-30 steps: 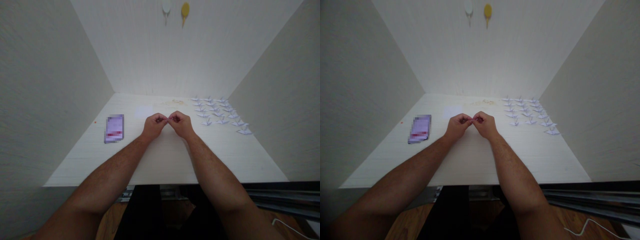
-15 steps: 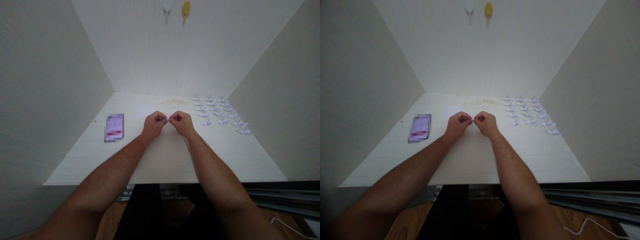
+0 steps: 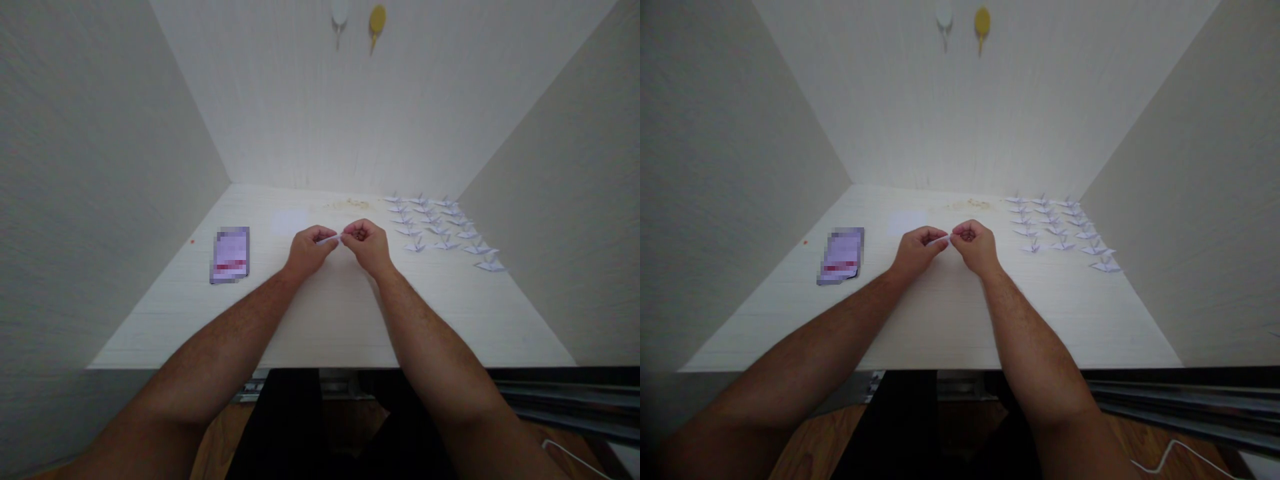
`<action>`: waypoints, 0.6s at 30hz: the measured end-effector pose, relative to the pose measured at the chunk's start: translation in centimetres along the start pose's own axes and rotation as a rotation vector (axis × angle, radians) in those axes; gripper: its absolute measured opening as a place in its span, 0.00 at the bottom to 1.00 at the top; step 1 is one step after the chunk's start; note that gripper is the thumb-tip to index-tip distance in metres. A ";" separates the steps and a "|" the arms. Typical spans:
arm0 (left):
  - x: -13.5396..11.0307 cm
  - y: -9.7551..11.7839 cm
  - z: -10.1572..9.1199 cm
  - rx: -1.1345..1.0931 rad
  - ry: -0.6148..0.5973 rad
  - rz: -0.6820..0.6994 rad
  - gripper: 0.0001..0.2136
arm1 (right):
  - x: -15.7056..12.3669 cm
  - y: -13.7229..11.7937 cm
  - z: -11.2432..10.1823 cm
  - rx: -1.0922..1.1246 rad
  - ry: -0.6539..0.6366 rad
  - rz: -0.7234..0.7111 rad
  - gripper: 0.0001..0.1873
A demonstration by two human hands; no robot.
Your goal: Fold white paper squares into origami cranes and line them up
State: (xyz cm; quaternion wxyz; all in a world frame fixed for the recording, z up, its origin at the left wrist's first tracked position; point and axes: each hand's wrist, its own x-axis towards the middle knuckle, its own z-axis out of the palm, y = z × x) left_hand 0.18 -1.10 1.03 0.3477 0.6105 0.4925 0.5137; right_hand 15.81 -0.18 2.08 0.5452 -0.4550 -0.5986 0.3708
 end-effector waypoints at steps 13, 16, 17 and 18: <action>0.0 0.4 0.0 -0.099 -0.013 -0.021 0.16 | -0.2 -0.7 0.0 -0.026 -0.058 0.068 0.12; 0.0 0.2 0.0 -0.108 -0.044 -0.031 0.17 | -0.2 -0.7 0.0 -0.004 -0.052 0.059 0.10; 0.0 0.2 0.0 -0.109 -0.055 -0.030 0.17 | -0.2 -0.7 0.0 0.005 -0.051 0.055 0.10; 0.0 0.2 0.0 -0.106 -0.061 -0.028 0.17 | -0.3 -0.7 0.0 0.014 -0.052 0.051 0.09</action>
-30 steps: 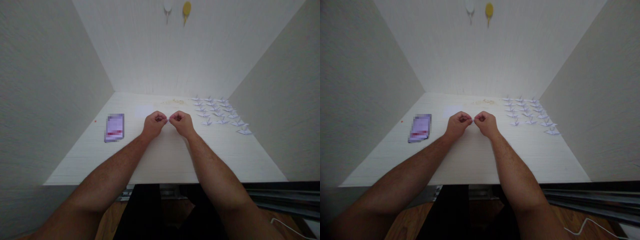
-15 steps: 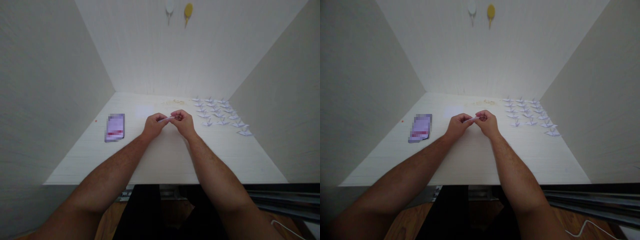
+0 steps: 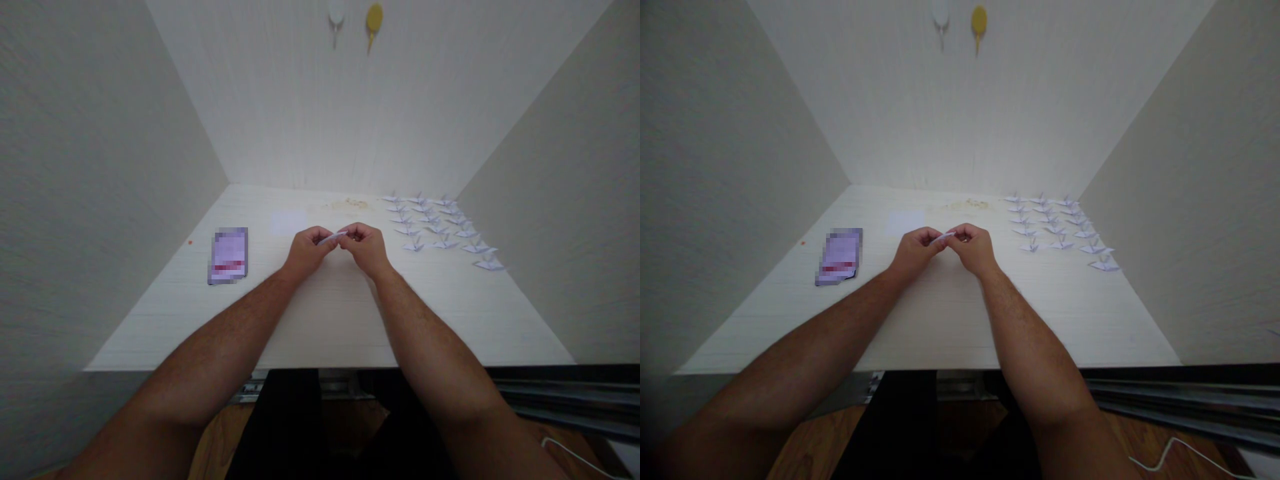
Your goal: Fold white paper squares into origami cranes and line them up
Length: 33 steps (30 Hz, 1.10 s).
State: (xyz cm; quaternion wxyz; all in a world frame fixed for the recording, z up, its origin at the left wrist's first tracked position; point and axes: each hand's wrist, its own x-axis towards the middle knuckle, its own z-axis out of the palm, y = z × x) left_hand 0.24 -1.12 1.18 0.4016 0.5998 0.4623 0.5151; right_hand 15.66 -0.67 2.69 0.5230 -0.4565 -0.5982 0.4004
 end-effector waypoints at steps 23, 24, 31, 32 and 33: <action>0.3 -0.7 0.1 -0.242 -0.071 -0.093 0.15 | -0.2 0.8 0.4 0.027 0.025 -0.066 0.06; 0.3 -0.6 0.0 -0.227 -0.065 -0.092 0.14 | -0.1 0.8 0.4 0.007 0.040 -0.084 0.07; 0.0 0.2 -0.2 0.018 0.042 0.015 0.10 | 0.0 1.0 -0.2 -0.142 0.042 -0.267 0.04; 0.0 0.2 -0.2 0.041 0.059 0.035 0.10 | 0.0 1.0 -0.3 -0.173 0.039 -0.280 0.02; 0.0 0.2 -0.2 0.055 0.075 0.061 0.10 | 0.0 0.9 -0.4 -0.203 0.036 -0.284 0.02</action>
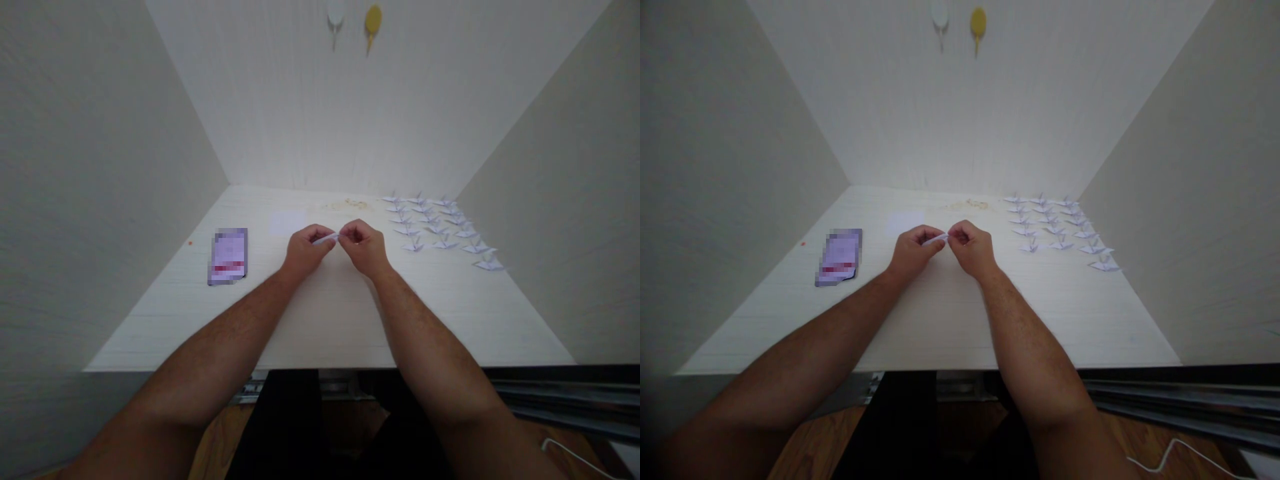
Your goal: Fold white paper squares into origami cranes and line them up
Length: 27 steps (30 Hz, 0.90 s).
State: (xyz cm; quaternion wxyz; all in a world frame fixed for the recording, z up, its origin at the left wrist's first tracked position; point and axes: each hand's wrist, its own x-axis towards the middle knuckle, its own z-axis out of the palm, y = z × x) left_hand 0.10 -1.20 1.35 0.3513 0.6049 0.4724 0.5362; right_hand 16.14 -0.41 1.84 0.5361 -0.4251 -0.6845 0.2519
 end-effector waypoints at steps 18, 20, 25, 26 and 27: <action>0.0 -0.2 0.0 -0.080 0.004 0.020 0.10 | 0.5 -0.4 -0.6 0.206 -0.051 0.287 0.09; 0.0 -0.2 0.1 -0.087 0.001 0.020 0.10 | 0.4 -0.4 -0.5 0.215 -0.045 0.290 0.08; -0.1 0.0 0.1 -0.078 -0.006 0.020 0.09 | 0.4 -0.4 -0.5 0.225 -0.040 0.277 0.08; -0.1 0.0 0.2 -0.079 -0.006 0.022 0.09 | 0.4 -0.4 -0.5 0.223 -0.042 0.274 0.07; -0.1 0.1 0.2 -0.083 -0.005 0.025 0.09 | 0.4 -0.4 -0.6 0.223 -0.045 0.271 0.08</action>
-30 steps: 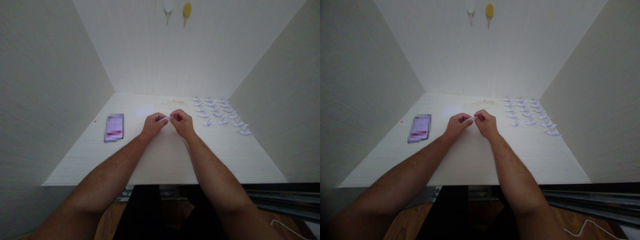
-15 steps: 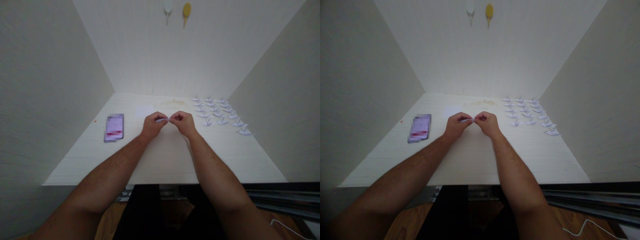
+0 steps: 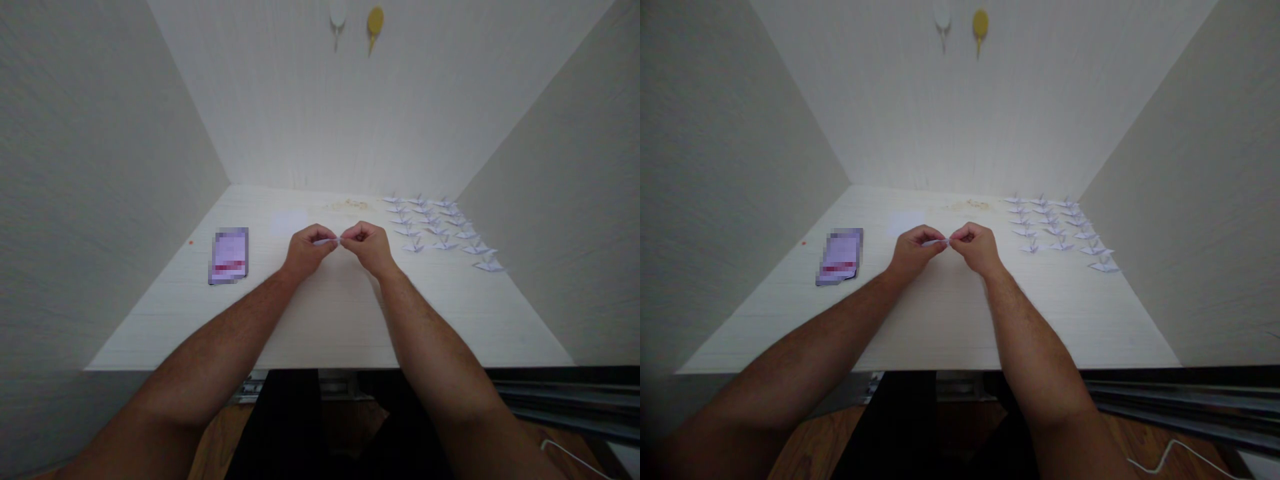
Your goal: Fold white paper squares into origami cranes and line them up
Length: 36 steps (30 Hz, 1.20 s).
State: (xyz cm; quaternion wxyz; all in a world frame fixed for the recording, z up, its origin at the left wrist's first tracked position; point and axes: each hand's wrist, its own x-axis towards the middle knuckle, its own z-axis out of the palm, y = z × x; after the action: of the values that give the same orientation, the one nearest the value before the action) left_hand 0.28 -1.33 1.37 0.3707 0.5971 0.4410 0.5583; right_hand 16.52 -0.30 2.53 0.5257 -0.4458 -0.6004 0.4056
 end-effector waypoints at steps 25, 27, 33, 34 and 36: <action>0.1 -0.9 0.3 -0.232 0.080 -0.070 0.13 | -0.3 -0.1 1.0 0.069 -0.006 -0.008 0.11; 0.0 -0.9 0.3 -0.219 0.073 -0.061 0.13 | -0.4 0.0 1.0 0.075 -0.004 -0.013 0.10; -0.2 -0.2 0.6 -0.191 0.025 -0.065 0.15 | -0.4 0.2 1.0 0.099 0.015 -0.008 0.08; -0.2 -0.1 0.6 -0.197 0.026 -0.064 0.15 | -0.4 0.2 1.1 0.102 0.016 -0.007 0.07; -0.2 0.0 0.7 -0.216 0.039 -0.063 0.16 | -0.4 0.3 1.1 0.108 0.016 -0.003 0.07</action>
State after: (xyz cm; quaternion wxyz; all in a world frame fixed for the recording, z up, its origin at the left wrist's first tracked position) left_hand 0.96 -1.51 1.24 0.4418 0.5284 0.4038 0.6021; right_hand 15.47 -0.63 2.05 0.5545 -0.4191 -0.5740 0.4329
